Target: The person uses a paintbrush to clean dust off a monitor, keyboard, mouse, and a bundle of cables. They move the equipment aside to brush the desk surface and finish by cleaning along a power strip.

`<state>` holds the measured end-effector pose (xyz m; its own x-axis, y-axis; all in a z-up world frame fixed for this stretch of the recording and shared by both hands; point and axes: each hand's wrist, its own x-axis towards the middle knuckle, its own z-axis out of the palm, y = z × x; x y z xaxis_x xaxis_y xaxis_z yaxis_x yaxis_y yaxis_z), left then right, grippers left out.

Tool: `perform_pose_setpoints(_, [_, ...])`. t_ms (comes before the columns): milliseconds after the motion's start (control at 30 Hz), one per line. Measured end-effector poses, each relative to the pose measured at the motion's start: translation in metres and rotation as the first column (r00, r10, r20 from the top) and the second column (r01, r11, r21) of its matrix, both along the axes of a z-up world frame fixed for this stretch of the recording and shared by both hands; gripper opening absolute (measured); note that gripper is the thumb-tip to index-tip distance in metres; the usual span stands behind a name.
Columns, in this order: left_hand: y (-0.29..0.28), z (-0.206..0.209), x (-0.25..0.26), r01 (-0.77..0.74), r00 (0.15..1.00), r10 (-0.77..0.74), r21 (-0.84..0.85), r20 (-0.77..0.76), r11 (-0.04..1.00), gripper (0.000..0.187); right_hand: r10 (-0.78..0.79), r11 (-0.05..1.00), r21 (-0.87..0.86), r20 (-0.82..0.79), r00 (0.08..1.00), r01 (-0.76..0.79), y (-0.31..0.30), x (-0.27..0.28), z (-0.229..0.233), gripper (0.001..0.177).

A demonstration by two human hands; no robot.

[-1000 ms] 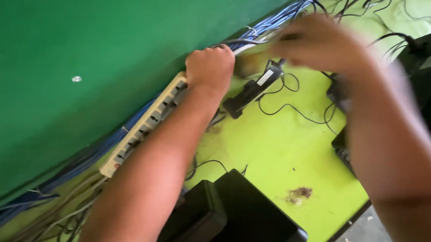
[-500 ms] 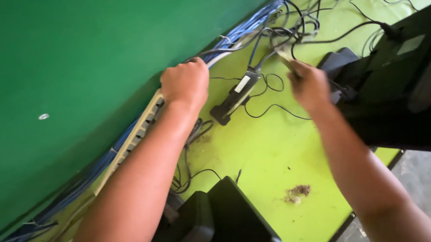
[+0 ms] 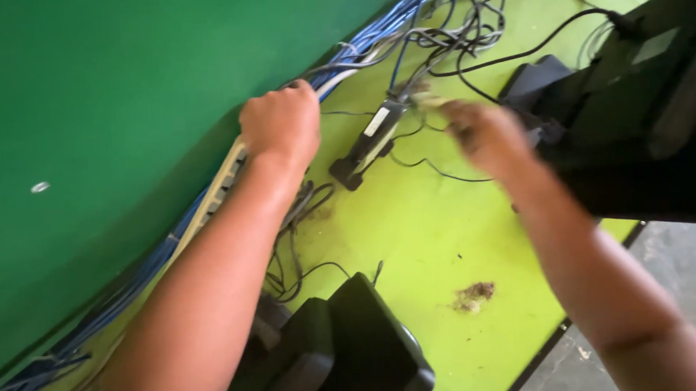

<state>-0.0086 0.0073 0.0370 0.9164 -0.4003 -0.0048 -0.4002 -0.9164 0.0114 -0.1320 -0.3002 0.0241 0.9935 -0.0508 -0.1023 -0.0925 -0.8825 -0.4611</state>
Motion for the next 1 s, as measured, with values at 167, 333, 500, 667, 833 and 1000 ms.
perform_pose_setpoints(167, [0.004,-0.01,0.002,-0.022,0.999,0.022,-0.02,0.027,1.0,0.009,-0.19,0.981,-0.006,-0.139,0.972,0.192,0.027,-0.044,0.08,0.032])
perform_pose_setpoints(333, [0.004,-0.015,0.004,0.003,1.0,-0.001,-0.046,0.026,0.999,0.012,-0.295,0.932,0.1,-0.348,0.89,0.349,0.014,-0.127,0.106,0.042])
perform_pose_setpoints(500, [0.003,-0.005,0.002,0.002,1.0,-0.002,-0.022,-0.008,1.0,0.015,-0.307,0.935,0.049,-0.381,0.872,0.351,0.059,-0.132,0.041,0.042])
perform_pose_setpoints(667, [0.002,-0.005,0.003,-0.022,0.999,0.022,-0.007,-0.028,1.0,0.014,-0.204,0.979,0.08,0.361,0.91,0.187,0.046,-0.09,-0.06,0.038])
perform_pose_setpoints(833, [0.001,-0.002,0.001,-0.011,1.0,0.011,0.026,-0.025,1.0,0.018,-0.081,0.981,0.191,0.274,0.958,0.028,0.038,-0.028,-0.067,0.041])
perform_pose_setpoints(1000, [0.001,0.001,0.004,-0.005,0.999,0.006,0.015,-0.048,1.0,0.015,0.147,0.989,0.007,-0.036,0.989,-0.147,0.048,-0.064,0.036,0.04])
